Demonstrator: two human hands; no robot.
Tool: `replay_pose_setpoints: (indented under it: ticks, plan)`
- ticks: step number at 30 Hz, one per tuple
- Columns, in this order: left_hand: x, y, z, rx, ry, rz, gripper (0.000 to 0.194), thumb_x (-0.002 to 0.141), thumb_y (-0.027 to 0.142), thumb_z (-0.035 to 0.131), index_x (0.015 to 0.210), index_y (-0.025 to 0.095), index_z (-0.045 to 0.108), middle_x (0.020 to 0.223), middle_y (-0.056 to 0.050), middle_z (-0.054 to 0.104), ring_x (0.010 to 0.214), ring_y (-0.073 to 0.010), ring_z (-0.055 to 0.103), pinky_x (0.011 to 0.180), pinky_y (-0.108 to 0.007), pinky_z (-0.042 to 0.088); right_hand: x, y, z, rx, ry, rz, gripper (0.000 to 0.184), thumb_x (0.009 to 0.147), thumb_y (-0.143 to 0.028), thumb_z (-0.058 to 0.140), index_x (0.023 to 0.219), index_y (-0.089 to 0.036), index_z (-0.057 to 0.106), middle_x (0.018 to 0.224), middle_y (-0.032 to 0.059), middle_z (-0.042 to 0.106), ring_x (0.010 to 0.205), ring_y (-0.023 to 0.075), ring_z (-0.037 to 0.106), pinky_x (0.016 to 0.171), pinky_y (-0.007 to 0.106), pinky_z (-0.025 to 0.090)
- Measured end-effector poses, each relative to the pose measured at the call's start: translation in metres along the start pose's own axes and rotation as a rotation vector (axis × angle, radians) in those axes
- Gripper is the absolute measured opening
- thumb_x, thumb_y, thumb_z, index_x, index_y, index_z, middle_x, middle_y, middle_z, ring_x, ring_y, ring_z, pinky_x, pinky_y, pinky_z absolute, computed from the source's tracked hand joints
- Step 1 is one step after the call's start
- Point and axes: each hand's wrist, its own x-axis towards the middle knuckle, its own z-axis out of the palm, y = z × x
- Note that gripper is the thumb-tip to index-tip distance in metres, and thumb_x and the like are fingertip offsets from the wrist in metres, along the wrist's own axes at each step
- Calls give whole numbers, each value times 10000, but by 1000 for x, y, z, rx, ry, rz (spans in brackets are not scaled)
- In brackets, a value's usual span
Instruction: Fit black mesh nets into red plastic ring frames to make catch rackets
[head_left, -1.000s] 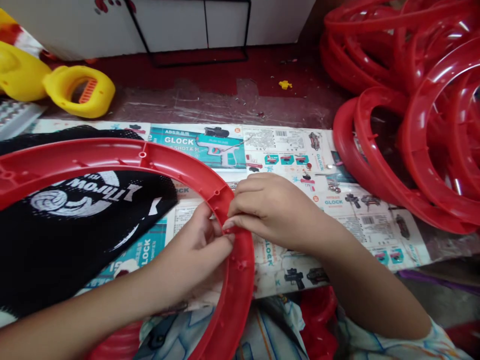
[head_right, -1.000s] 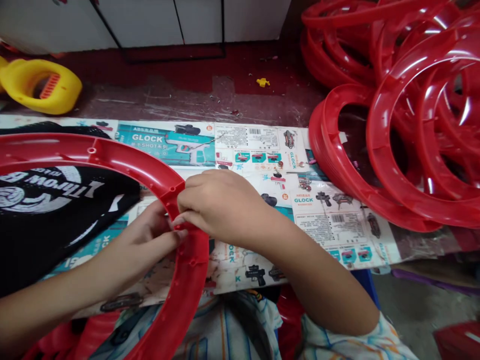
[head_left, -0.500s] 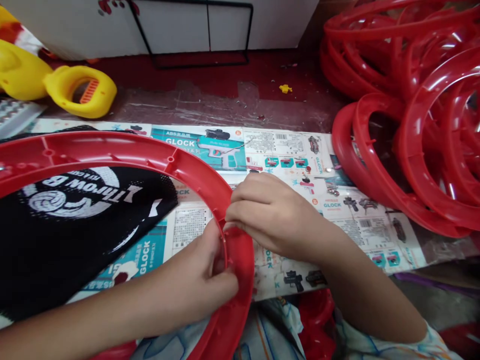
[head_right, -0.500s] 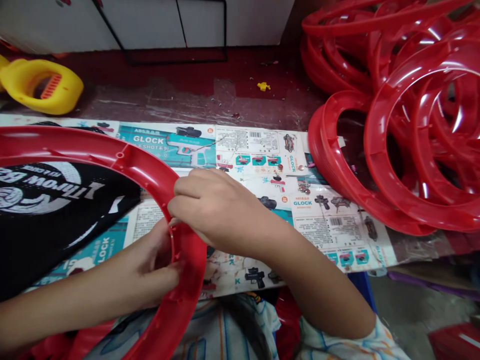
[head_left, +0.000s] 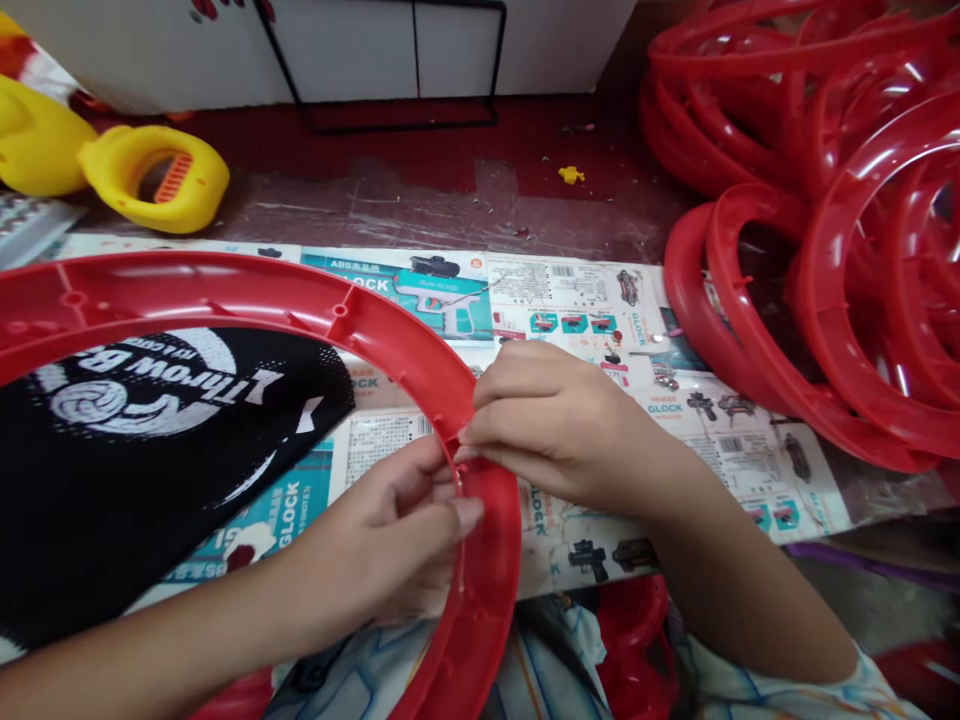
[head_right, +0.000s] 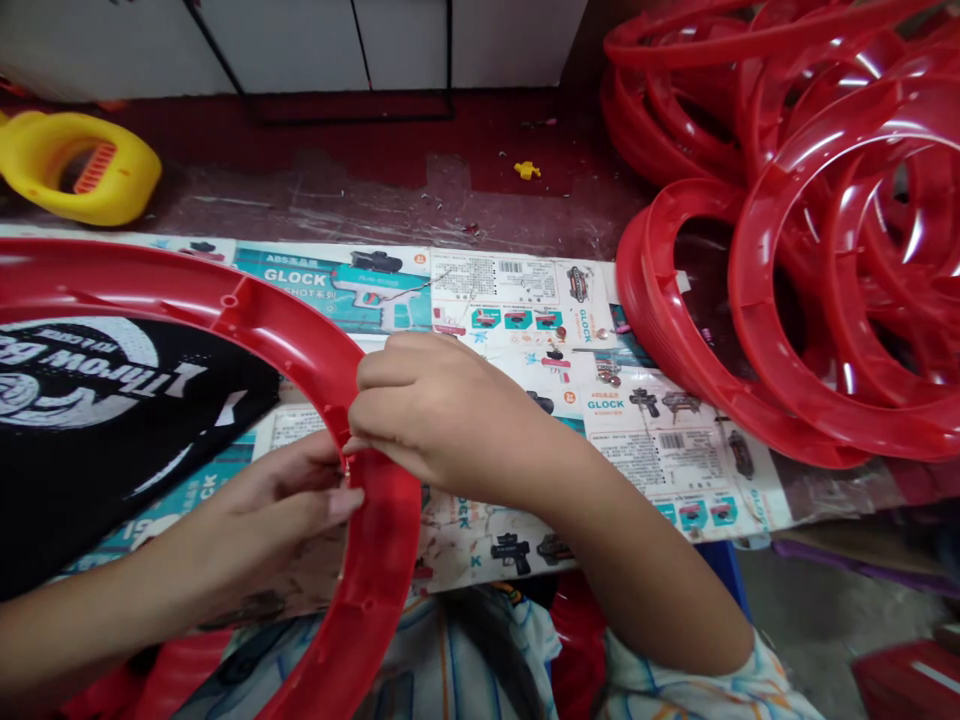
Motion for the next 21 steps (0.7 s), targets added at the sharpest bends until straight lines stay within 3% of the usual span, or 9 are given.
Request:
replay_pose_setpoints:
  ticks: [2, 5, 11, 15, 18, 21]
  plan:
    - [2, 0, 0, -49, -3, 23, 179, 846, 347, 644, 957, 211, 608, 818, 5, 647, 823, -145, 631, 757, -245, 513, 0, -1, 0, -19, 11, -2, 279, 926, -105, 456, 753, -137, 674, 756, 34, 616, 740, 141, 507, 759, 293, 420]
    - [4, 0, 4, -18, 98, 81, 183, 827, 329, 662, 937, 206, 584, 763, 25, 631, 714, -112, 606, 674, -209, 510, 0, -2, 1, -46, 3, -1, 288, 939, -127, 449, 755, -145, 669, 762, 33, 618, 742, 140, 511, 772, 300, 420]
    - [5, 2, 10, 179, 218, 152, 182, 797, 279, 616, 943, 205, 535, 745, 31, 629, 635, -115, 578, 572, -214, 486, -2, 2, 7, -218, 72, 65, 351, 970, -344, 471, 736, -146, 642, 751, 45, 616, 738, 163, 511, 703, 315, 383]
    - [7, 5, 10, 248, 265, 166, 147, 748, 217, 585, 881, 199, 524, 727, 38, 620, 636, -124, 585, 563, -221, 481, -3, 2, 6, -241, 60, 58, 346, 988, -300, 426, 773, -140, 644, 765, 53, 611, 751, 163, 504, 698, 311, 383]
    - [7, 8, 10, 269, 229, 101, 168, 734, 197, 578, 888, 199, 511, 674, 49, 595, 610, -136, 594, 526, -222, 463, -2, -1, 5, -211, 44, 26, 322, 991, -203, 381, 800, -145, 634, 810, 53, 611, 783, 156, 505, 738, 311, 395]
    - [4, 7, 9, 260, 82, -24, 198, 740, 174, 558, 921, 209, 484, 709, 45, 607, 634, -153, 618, 539, -240, 476, -2, -3, 6, -178, 40, -9, 289, 976, -153, 391, 812, -149, 630, 829, 40, 609, 780, 148, 499, 750, 310, 398]
